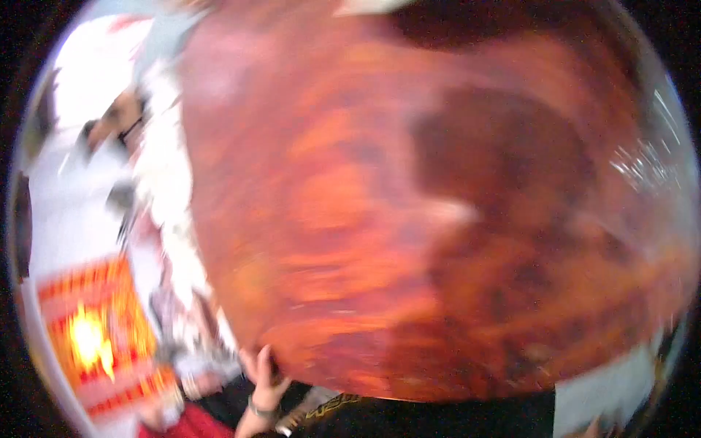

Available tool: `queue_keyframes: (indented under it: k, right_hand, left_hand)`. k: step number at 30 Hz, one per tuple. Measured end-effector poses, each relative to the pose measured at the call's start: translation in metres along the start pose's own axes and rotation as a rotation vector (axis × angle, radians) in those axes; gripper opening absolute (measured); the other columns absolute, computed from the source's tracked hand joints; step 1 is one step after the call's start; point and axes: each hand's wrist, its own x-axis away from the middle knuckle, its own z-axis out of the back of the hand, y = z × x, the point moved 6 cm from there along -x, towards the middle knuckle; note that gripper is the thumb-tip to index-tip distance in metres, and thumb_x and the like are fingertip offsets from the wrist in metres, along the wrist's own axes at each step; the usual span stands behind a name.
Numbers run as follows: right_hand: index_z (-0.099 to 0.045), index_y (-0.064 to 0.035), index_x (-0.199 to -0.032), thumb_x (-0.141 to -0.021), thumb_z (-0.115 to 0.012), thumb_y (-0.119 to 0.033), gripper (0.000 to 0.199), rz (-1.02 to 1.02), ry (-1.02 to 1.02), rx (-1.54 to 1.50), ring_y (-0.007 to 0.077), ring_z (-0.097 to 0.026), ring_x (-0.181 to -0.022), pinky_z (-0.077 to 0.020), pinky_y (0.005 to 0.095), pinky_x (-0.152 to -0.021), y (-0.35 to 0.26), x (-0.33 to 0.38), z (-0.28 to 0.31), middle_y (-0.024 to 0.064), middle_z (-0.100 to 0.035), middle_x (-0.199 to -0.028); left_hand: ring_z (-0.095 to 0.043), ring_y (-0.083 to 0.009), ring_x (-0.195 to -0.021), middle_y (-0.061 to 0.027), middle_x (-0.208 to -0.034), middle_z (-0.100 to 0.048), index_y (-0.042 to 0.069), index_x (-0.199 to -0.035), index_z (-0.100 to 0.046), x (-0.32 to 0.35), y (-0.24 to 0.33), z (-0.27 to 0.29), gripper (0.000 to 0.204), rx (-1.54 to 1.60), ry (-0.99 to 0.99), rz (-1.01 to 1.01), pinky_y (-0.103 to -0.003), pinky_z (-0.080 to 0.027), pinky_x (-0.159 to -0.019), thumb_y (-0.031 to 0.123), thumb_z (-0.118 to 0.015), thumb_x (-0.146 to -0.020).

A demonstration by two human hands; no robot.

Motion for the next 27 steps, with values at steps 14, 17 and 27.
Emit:
queue_keyframes:
  k: [14, 17, 27]
  right_hand:
    - [-0.049, -0.0022, -0.119, -0.083, -0.049, -0.016, 0.038, 0.570, -0.252, -0.350, 0.0283, -0.061, -0.093, -0.0484, 0.0381, -0.082, -0.349, -0.104, -0.287, 0.0144, -0.062, -0.105]
    - [-0.049, -0.0022, -0.119, -0.083, -0.049, -0.016, 0.038, 0.602, -0.286, -0.348, 0.0281, -0.061, -0.093, -0.0483, 0.0380, -0.082, -0.388, -0.076, -0.306, 0.0142, -0.062, -0.105]
    - [-0.048, -0.0023, -0.120, -0.084, -0.049, -0.015, 0.039, 0.531, -0.217, -0.150, 0.0274, -0.061, -0.094, -0.0481, 0.0378, -0.083, -0.359, -0.014, -0.288, 0.0135, -0.061, -0.106]
  left_hand:
    - [-0.039, -0.0201, -0.063, -0.0032, -0.069, -0.032, 0.001, -0.116, -0.059, -0.005, -0.002, 0.008, 0.065, 0.022, 0.321, -0.125, -0.032, -0.034, -0.057, 0.027, -0.067, -0.058]
    - [-0.039, -0.0184, -0.061, -0.0025, -0.068, -0.034, 0.000, -0.111, -0.061, -0.002, -0.003, 0.015, 0.059, 0.002, 0.389, -0.118, -0.030, -0.033, -0.054, 0.033, -0.072, -0.063]
    - [-0.041, -0.0181, -0.048, -0.0029, -0.057, -0.044, 0.000, -0.083, -0.065, 0.018, 0.041, 0.011, 0.032, 0.888, 0.708, -0.319, -0.030, -0.031, -0.045, 0.019, -0.081, -0.062]
